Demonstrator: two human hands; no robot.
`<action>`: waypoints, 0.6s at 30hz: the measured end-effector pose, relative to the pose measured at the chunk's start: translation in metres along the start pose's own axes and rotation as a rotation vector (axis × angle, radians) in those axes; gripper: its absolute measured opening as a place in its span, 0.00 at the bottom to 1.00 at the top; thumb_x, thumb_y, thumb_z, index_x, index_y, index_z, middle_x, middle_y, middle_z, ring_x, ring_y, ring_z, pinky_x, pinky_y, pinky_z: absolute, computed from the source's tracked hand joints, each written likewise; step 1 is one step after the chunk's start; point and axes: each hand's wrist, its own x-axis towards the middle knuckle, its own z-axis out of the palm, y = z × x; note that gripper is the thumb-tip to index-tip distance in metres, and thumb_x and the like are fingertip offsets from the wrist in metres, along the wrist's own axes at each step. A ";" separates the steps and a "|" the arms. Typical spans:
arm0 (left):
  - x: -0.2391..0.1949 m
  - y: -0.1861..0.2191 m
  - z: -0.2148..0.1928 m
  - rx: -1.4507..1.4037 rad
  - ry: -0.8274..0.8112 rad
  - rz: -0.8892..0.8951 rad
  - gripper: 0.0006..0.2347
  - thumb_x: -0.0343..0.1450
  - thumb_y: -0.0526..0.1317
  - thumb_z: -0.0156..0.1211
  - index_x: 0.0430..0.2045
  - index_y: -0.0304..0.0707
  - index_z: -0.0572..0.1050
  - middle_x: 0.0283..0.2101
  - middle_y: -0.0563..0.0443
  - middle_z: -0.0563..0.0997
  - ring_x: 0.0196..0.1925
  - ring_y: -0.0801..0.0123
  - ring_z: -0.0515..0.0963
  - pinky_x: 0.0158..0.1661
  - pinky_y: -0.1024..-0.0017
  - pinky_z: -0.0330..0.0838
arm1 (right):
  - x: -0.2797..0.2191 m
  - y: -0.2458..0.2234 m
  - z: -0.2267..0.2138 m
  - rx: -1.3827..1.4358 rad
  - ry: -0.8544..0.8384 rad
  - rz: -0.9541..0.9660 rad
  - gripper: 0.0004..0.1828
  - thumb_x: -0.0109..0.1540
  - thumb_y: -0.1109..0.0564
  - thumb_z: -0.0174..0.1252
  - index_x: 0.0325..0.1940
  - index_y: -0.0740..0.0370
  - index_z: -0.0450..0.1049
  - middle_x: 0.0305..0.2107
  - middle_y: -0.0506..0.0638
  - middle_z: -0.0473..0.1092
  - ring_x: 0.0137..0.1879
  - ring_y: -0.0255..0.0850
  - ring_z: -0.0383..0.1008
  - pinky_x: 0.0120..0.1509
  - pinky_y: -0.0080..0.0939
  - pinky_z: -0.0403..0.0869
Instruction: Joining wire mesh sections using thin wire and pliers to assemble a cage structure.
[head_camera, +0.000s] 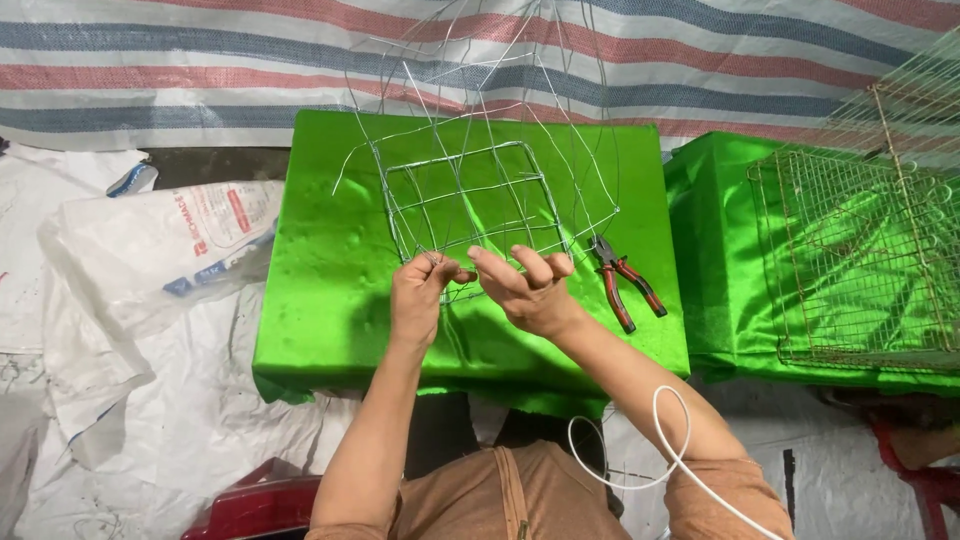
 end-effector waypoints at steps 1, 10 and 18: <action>0.001 0.001 0.000 0.001 0.003 0.003 0.07 0.73 0.36 0.64 0.28 0.29 0.80 0.24 0.42 0.82 0.33 0.67 0.81 0.44 0.71 0.72 | 0.006 0.001 -0.002 0.003 0.002 -0.002 0.10 0.61 0.58 0.63 0.27 0.44 0.73 0.62 0.30 0.69 0.57 0.43 0.58 0.49 0.47 0.54; -0.001 0.020 -0.001 0.015 0.003 -0.011 0.09 0.75 0.40 0.63 0.30 0.32 0.80 0.29 0.44 0.82 0.35 0.69 0.78 0.46 0.68 0.71 | 0.065 0.000 -0.035 0.324 -0.124 0.260 0.09 0.68 0.55 0.57 0.52 0.52 0.79 0.47 0.48 0.74 0.43 0.46 0.68 0.47 0.44 0.68; -0.004 0.023 0.004 -0.001 -0.073 0.005 0.10 0.76 0.40 0.60 0.32 0.29 0.80 0.31 0.38 0.84 0.39 0.62 0.83 0.50 0.64 0.71 | 0.173 0.014 -0.039 0.096 -0.123 0.319 0.16 0.70 0.49 0.58 0.59 0.56 0.74 0.22 0.45 0.69 0.25 0.39 0.73 0.29 0.36 0.74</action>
